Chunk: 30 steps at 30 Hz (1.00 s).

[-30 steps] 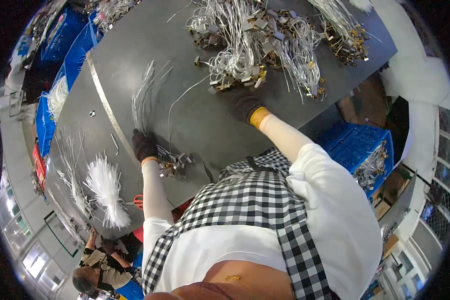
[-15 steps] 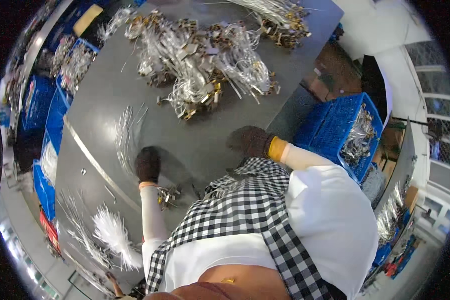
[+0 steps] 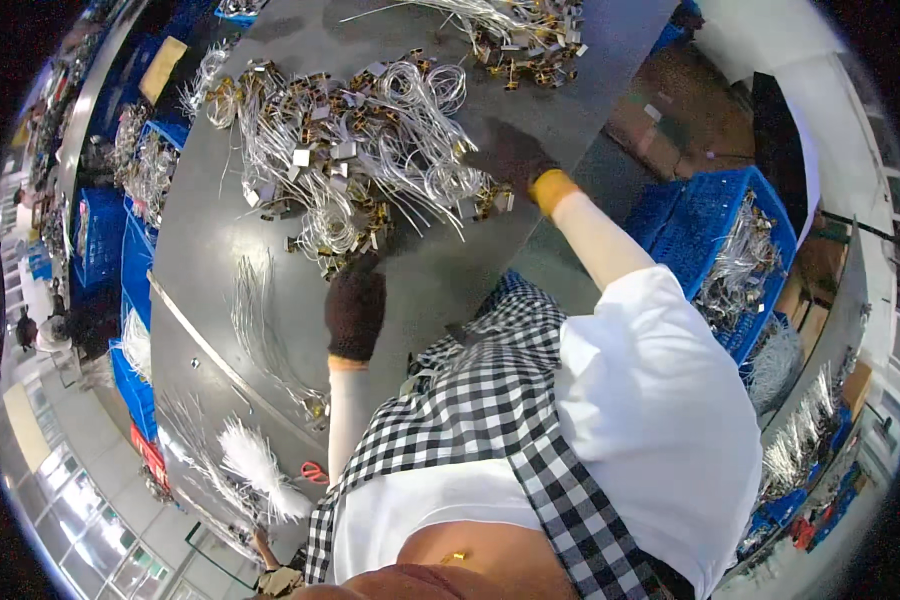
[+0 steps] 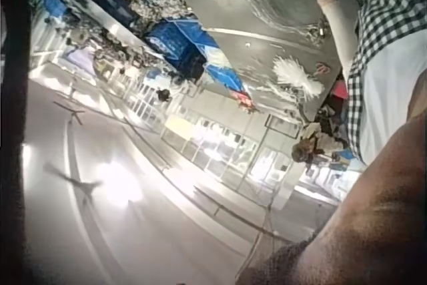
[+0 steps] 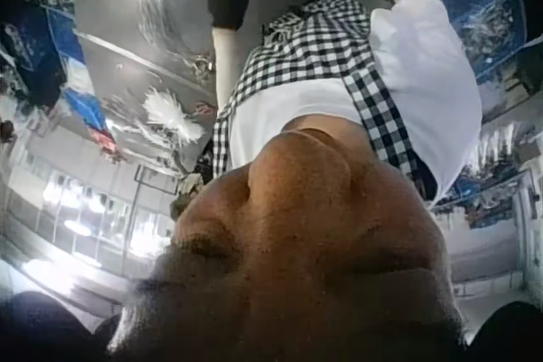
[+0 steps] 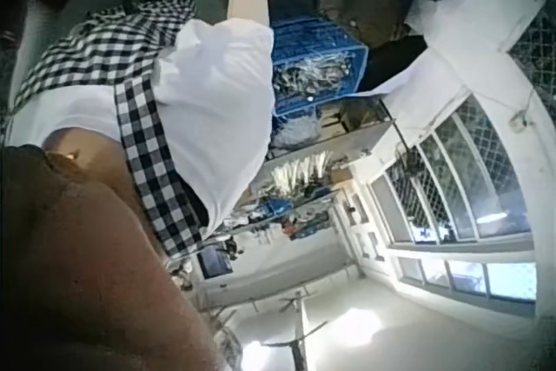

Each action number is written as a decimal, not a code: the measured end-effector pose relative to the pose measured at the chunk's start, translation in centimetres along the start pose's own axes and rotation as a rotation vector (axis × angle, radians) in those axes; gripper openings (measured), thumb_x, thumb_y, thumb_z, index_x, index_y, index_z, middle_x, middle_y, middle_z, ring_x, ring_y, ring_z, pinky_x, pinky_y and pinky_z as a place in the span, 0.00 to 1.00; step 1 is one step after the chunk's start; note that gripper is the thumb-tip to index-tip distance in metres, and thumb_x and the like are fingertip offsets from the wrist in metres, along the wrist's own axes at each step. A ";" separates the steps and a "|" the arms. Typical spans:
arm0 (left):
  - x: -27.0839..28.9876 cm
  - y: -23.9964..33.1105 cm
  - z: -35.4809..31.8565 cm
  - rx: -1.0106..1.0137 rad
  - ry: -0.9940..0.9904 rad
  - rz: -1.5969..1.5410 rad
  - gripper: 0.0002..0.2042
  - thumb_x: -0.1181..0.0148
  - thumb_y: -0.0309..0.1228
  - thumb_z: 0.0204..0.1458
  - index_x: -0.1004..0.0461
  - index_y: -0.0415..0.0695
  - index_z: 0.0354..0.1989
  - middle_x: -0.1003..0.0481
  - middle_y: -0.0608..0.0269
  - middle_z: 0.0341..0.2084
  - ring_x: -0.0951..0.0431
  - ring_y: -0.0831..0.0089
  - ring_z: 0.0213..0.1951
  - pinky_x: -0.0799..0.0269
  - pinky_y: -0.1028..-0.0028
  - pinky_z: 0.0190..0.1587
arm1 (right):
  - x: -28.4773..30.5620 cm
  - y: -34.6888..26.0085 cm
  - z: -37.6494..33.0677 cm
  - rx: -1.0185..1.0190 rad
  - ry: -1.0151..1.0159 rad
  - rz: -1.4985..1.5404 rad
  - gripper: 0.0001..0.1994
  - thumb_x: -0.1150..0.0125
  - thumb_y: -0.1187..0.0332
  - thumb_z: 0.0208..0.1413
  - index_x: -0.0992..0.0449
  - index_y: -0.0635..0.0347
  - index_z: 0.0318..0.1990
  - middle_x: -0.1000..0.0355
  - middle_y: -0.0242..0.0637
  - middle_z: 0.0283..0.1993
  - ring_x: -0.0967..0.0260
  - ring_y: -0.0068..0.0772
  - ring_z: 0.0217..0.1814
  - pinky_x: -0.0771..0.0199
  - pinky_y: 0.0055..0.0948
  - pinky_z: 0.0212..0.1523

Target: Sorting and straightening bundles of electrical wires at a workstation.

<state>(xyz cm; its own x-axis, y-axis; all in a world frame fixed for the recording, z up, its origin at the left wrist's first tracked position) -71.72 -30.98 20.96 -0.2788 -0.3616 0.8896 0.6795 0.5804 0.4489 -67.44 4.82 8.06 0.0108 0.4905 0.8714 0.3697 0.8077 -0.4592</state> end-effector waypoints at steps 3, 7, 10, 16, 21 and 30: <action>-1.3 3.6 3.2 -0.078 0.071 0.026 0.14 0.40 0.34 0.55 0.24 0.47 0.50 0.23 0.54 0.43 0.23 0.51 0.41 0.27 0.56 0.44 | -0.5 -5.3 1.3 -0.076 -0.277 0.177 0.46 0.29 0.43 0.45 0.37 0.62 0.68 0.34 0.59 0.65 0.35 0.59 0.67 0.36 0.44 0.68; -1.4 5.3 6.8 -0.101 0.015 -0.006 0.13 0.39 0.31 0.54 0.25 0.44 0.48 0.24 0.51 0.39 0.24 0.48 0.42 0.27 0.53 0.44 | -0.1 -5.4 1.0 -0.112 -0.168 0.201 0.44 0.29 0.50 0.45 0.38 0.60 0.68 0.31 0.60 0.62 0.32 0.55 0.64 0.32 0.44 0.64; 0.0 6.3 8.3 -0.114 0.070 -0.059 0.14 0.38 0.29 0.53 0.26 0.43 0.48 0.24 0.48 0.39 0.24 0.47 0.42 0.27 0.53 0.45 | 0.8 -3.9 0.0 -0.034 -0.034 0.377 0.42 0.28 0.54 0.44 0.38 0.59 0.68 0.31 0.57 0.63 0.32 0.53 0.65 0.32 0.43 0.64; -0.1 8.8 12.3 -0.188 0.167 -0.098 0.16 0.36 0.29 0.51 0.27 0.40 0.48 0.24 0.48 0.42 0.24 0.47 0.46 0.27 0.53 0.48 | -0.1 -1.3 -1.3 -0.046 0.054 0.529 0.43 0.27 0.54 0.46 0.39 0.63 0.68 0.33 0.56 0.65 0.33 0.55 0.66 0.34 0.41 0.66; -4.6 9.2 15.1 -0.213 0.028 0.024 0.23 0.33 0.36 0.47 0.30 0.42 0.51 0.27 0.44 0.47 0.25 0.45 0.48 0.27 0.53 0.49 | 0.0 -2.1 -3.3 -0.206 0.149 0.415 0.43 0.29 0.57 0.48 0.41 0.64 0.70 0.32 0.58 0.63 0.33 0.58 0.64 0.34 0.45 0.65; -8.4 10.3 14.0 -0.056 -0.064 0.200 0.25 0.35 0.40 0.50 0.29 0.40 0.53 0.26 0.44 0.50 0.26 0.45 0.52 0.30 0.52 0.54 | 2.0 -2.4 -7.2 -0.137 0.379 0.221 0.35 0.30 0.60 0.47 0.33 0.66 0.62 0.28 0.58 0.57 0.31 0.60 0.59 0.31 0.48 0.60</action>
<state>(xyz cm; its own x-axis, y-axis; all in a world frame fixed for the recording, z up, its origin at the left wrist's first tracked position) -71.90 -11.75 19.28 -0.1759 -0.1946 0.9650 0.7618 0.5939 0.2586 -61.63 1.55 12.16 0.4330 0.4713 0.7683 0.4395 0.6338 -0.6365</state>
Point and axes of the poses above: each hand's wrist, its own z-axis towards the middle knuckle, its own x-axis out of the back of the hand, y = z × x, the point moved 6 cm from there along z, towards the middle knuckle
